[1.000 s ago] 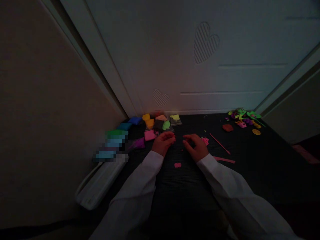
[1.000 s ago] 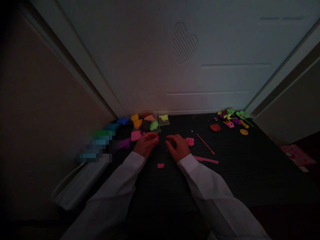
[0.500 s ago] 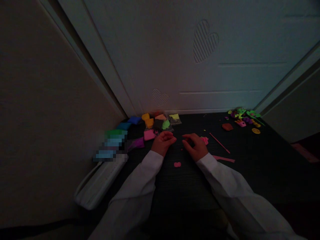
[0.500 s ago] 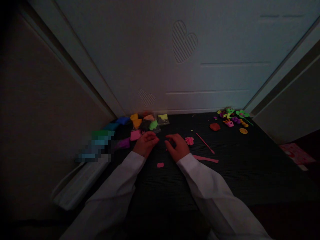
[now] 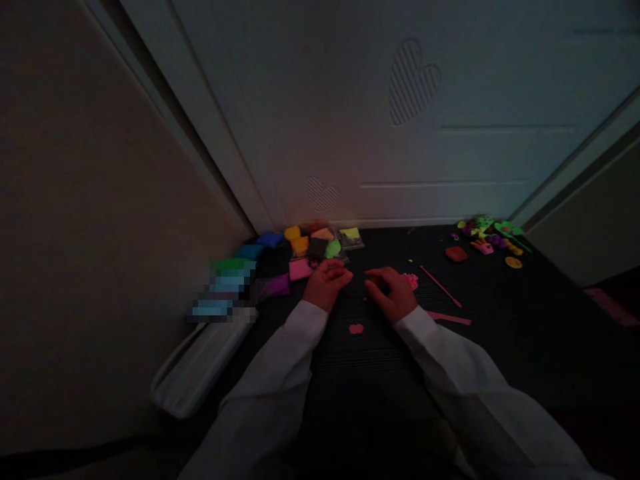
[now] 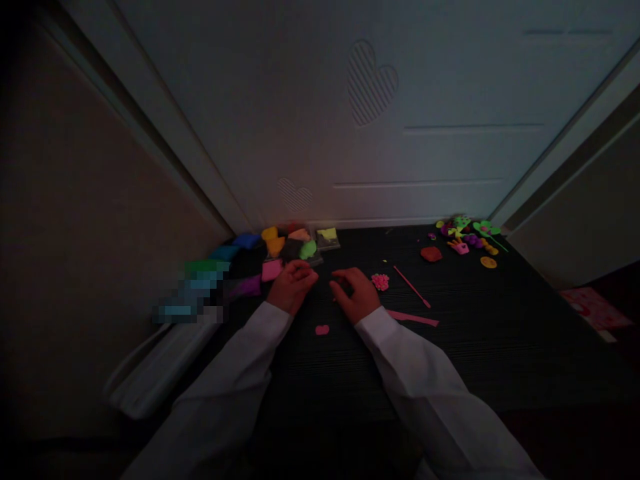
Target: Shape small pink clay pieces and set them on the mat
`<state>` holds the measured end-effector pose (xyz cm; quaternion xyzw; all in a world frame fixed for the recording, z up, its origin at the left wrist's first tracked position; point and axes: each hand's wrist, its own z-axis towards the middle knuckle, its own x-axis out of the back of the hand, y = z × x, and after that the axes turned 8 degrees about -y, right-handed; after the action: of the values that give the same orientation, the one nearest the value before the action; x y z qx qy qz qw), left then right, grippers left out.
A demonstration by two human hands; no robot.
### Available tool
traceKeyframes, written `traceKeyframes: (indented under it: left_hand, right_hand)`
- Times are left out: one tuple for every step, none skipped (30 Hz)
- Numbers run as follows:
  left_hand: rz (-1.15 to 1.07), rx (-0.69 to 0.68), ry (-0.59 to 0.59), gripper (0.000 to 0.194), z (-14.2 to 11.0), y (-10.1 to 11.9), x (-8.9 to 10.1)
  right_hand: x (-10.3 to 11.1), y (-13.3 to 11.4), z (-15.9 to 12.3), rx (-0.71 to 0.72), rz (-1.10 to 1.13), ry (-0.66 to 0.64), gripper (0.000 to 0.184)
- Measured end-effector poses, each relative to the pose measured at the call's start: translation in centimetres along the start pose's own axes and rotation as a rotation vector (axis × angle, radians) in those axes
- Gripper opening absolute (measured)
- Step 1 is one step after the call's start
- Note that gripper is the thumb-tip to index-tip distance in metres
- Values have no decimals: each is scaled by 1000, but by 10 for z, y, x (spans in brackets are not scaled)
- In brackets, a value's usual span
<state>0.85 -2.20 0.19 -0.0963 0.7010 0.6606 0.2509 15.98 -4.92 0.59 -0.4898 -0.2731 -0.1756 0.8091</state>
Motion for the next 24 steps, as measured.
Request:
traceKeyframes:
  left_hand:
    - [-8,14,-5,33,0,0,0]
    - [-17,29,-13,32,0,-1,-1]
    - [-28,44,-23,32,-1,-1,-1]
    - [-39,58,-33,31,-1,-1,-1]
    - [-48,70,-42,31,-1,-1,-1]
    - [-55,81,-45,30,-1,0,-1]
    - [-59,91,-45,30,-2,0,-1]
    - [-62,99,-43,30,-2,0,-1]
    - [-62,108,-43,30,-2,0,-1]
    - [-58,115,-41,30,-2,-1,-1]
    - [-48,121,-40,30,-2,-1,-1]
    - [-28,129,-43,29,-2,-2,-1]
    - [3,135,-50,29,-2,-3,-1]
    - [40,138,-60,28,-1,-4,0]
    - [80,137,-73,28,-1,-6,0]
    - [115,134,-87,27,-1,-7,1]
    - [143,129,-100,26,-1,-8,2]
    - [160,123,-110,26,-1,-9,2]
    - [166,119,-118,26,-1,-10,3]
    - [164,118,-126,26,0,-11,3]
    - [158,118,-133,26,0,-12,3]
    - [148,119,-140,26,-1,-12,3]
    - [137,120,-143,26,-1,-12,3]
    - [126,125,-143,25,-1,-11,2]
  right_hand:
    - [0,-1,0,0,1,-3,20]
    - [1,-1,0,1,3,-5,20]
    - [1,-2,0,4,4,-7,20]
    - [1,-2,0,7,6,-8,20]
    - [1,-2,0,10,8,-7,20]
    - [1,-2,0,13,11,-6,20]
    - [0,-2,0,14,14,-2,20]
    - [0,-2,0,13,18,1,20]
    - [0,-2,0,11,20,2,20]
    - [-1,-2,0,10,22,3,20]
    - [-1,-2,0,12,24,1,20]
    - [-1,-2,0,15,27,-5,20]
    - [-1,-3,0,19,30,-11,20]
    - [-1,-4,-1,22,34,-18,20]
    - [-1,-5,-1,25,38,-24,20]
    - [-1,-5,-1,27,41,-31,20]
    - [-1,-6,-1,29,43,-36,21]
    - [0,-6,-1,31,44,-38,21]
    - [0,-6,-1,34,44,-40,21]
    - [0,-7,-1,36,43,-40,22]
    - [0,-7,-1,38,42,-38,22]
    - [0,-7,-1,39,42,-37,22]
    - [0,-7,0,41,44,-38,22]
    - [0,-6,0,43,46,-40,21]
